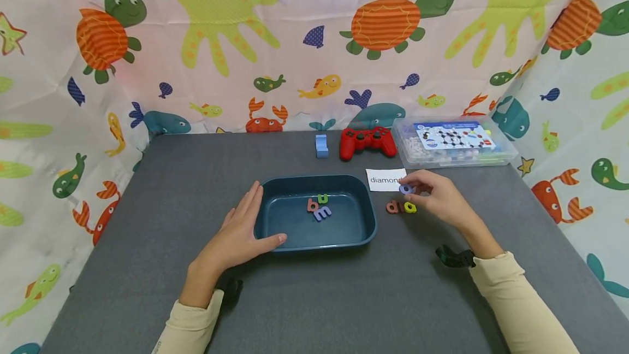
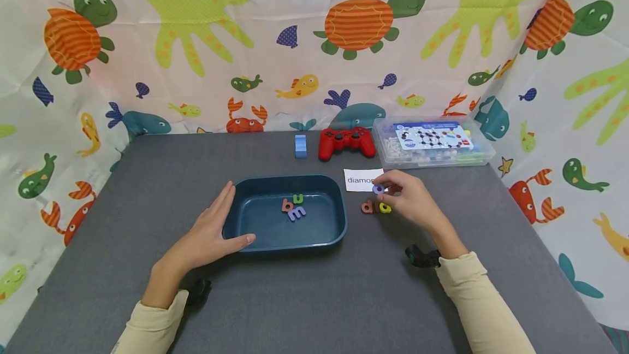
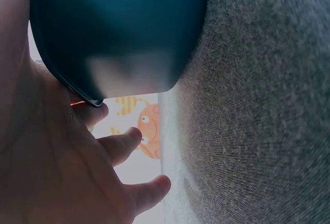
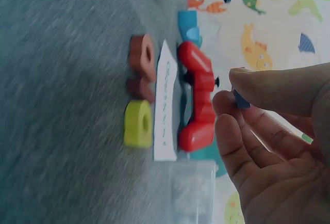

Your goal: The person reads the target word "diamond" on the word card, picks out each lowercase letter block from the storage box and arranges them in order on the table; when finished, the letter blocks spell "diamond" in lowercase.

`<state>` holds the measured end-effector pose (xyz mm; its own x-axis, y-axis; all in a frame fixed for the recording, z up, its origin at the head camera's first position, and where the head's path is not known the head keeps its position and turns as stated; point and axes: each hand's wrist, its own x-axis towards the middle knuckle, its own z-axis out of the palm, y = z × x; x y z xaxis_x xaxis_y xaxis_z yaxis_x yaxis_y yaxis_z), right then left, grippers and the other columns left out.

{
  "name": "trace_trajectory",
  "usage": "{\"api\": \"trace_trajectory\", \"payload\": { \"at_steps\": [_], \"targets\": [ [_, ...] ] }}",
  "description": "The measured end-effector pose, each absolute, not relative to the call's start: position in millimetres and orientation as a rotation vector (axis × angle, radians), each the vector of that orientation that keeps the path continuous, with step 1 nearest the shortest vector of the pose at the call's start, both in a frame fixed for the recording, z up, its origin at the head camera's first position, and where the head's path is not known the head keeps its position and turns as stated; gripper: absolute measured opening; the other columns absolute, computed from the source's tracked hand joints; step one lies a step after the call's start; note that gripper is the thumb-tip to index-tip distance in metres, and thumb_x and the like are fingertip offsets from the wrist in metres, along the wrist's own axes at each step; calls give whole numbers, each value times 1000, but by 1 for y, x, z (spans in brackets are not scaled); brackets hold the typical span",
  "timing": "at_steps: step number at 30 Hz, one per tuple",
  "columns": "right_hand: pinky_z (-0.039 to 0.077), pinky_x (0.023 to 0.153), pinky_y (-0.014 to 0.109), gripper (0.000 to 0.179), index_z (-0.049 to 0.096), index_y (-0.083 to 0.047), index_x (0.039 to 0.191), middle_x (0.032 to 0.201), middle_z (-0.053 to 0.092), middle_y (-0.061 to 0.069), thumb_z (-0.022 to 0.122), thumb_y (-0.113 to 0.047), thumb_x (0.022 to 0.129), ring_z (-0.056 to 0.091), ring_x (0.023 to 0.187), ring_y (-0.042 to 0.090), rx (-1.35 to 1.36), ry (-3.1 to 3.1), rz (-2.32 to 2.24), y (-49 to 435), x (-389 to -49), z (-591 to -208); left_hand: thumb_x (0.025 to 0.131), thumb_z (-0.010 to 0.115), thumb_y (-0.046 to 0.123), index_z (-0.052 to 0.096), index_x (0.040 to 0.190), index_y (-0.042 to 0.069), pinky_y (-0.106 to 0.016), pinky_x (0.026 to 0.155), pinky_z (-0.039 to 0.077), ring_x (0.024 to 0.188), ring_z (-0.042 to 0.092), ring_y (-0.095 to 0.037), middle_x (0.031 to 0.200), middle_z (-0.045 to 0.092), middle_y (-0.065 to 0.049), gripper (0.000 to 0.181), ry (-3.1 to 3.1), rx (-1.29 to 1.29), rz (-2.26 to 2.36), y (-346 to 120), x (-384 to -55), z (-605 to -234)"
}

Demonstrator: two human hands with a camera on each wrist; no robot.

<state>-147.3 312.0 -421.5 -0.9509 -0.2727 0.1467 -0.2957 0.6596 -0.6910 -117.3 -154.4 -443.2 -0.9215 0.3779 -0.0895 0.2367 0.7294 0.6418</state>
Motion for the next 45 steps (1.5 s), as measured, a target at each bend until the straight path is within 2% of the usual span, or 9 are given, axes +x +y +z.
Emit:
{"api": "trace_trajectory", "payload": {
  "at_steps": [9,19,37,45],
  "targets": [
    [53,82,22,27,74,0,122,118,70,13,77,2,96,65,98,28,400,-2910,1111,336,-138,-427,89,74,69,4,173,11,-74,123,3,164,3,-35,180,-3,-5,124,2722,473,952,-154,-117,-441],
    [55,85,33,27,76,-2,120,118,70,13,82,-2,94,66,101,28,413,-2940,1079,354,-134,-440,89,74,69,4,173,11,-74,123,3,164,3,-35,180,-4,-5,124,2722,467,946,-155,-117,-442],
    [51,77,31,25,75,-1,117,103,69,7,81,1,92,61,92,24,456,-3014,1035,359,-140,-449,90,76,65,5,173,9,-74,123,3,164,4,-36,180,-2,-8,123,2732,482,951,-153,-117,-441],
    [49,72,30,25,75,-1,115,100,67,7,81,3,90,58,88,21,497,-3021,1027,360,-142,-449,89,75,69,4,173,11,-74,122,3,164,3,-35,180,-3,-5,125,2724,475,948,-154,-118,-440]
  ]
}}
